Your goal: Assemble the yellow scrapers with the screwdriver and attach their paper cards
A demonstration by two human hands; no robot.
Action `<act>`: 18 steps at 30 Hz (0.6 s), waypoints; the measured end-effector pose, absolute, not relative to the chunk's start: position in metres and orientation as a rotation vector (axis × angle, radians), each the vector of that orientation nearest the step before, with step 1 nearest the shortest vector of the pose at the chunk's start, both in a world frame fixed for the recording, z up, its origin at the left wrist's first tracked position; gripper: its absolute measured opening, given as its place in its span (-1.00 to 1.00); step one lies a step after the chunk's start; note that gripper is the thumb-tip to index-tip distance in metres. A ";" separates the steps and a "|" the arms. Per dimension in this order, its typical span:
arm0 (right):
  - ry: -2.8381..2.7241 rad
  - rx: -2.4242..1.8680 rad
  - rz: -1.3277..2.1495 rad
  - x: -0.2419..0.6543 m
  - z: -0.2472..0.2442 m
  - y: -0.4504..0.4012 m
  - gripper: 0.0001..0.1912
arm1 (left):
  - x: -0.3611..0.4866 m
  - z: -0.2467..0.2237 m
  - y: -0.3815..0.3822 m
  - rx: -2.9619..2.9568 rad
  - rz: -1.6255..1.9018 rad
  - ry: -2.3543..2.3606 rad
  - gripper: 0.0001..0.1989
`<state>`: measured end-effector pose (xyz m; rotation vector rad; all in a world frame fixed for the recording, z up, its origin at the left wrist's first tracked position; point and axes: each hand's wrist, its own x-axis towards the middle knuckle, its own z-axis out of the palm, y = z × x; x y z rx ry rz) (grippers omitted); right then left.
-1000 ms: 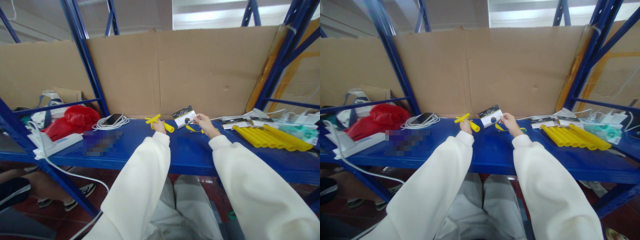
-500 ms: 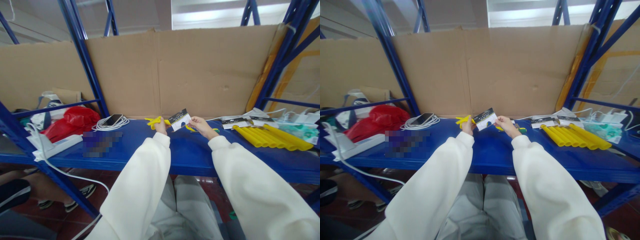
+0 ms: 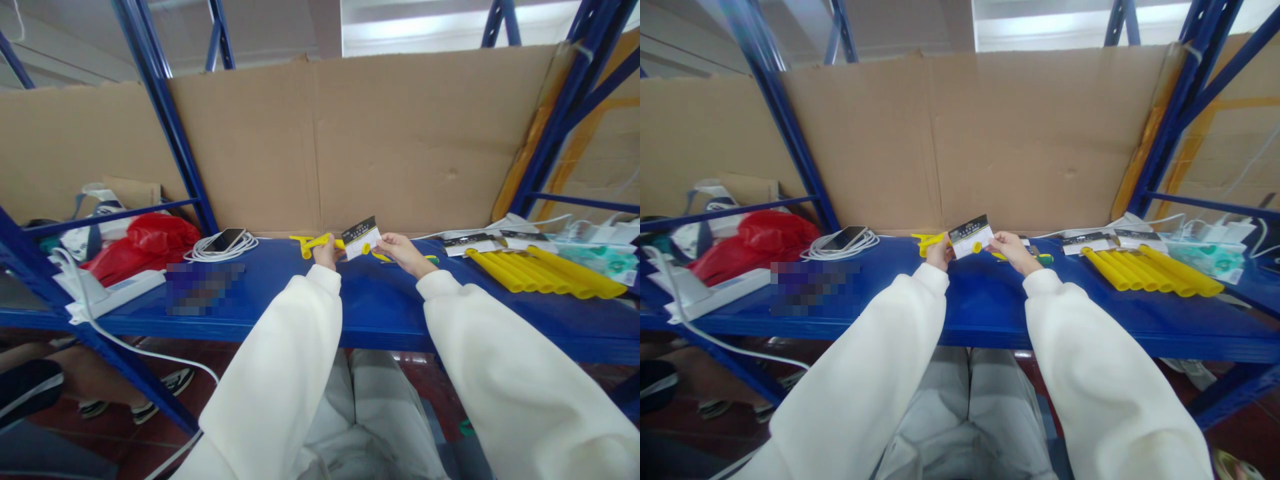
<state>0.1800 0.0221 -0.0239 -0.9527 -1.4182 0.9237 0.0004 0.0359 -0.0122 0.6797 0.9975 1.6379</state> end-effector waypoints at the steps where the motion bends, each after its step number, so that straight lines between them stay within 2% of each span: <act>1: -1.424 -0.954 0.922 0.180 -0.024 0.022 -0.60 | 0.001 -0.012 0.036 0.675 1.633 0.989 -0.92; 4: -1.436 -0.978 0.893 0.179 -0.027 0.024 -0.59 | 0.004 -0.013 0.034 0.722 1.599 0.938 -0.87; 14: -1.385 -0.993 0.866 0.179 -0.029 0.026 -0.74 | 0.004 -0.016 0.031 0.902 1.505 0.957 -0.95; 18: -1.365 -0.992 0.884 0.180 -0.029 0.026 -0.79 | 0.005 -0.014 0.032 0.898 1.482 1.019 -0.87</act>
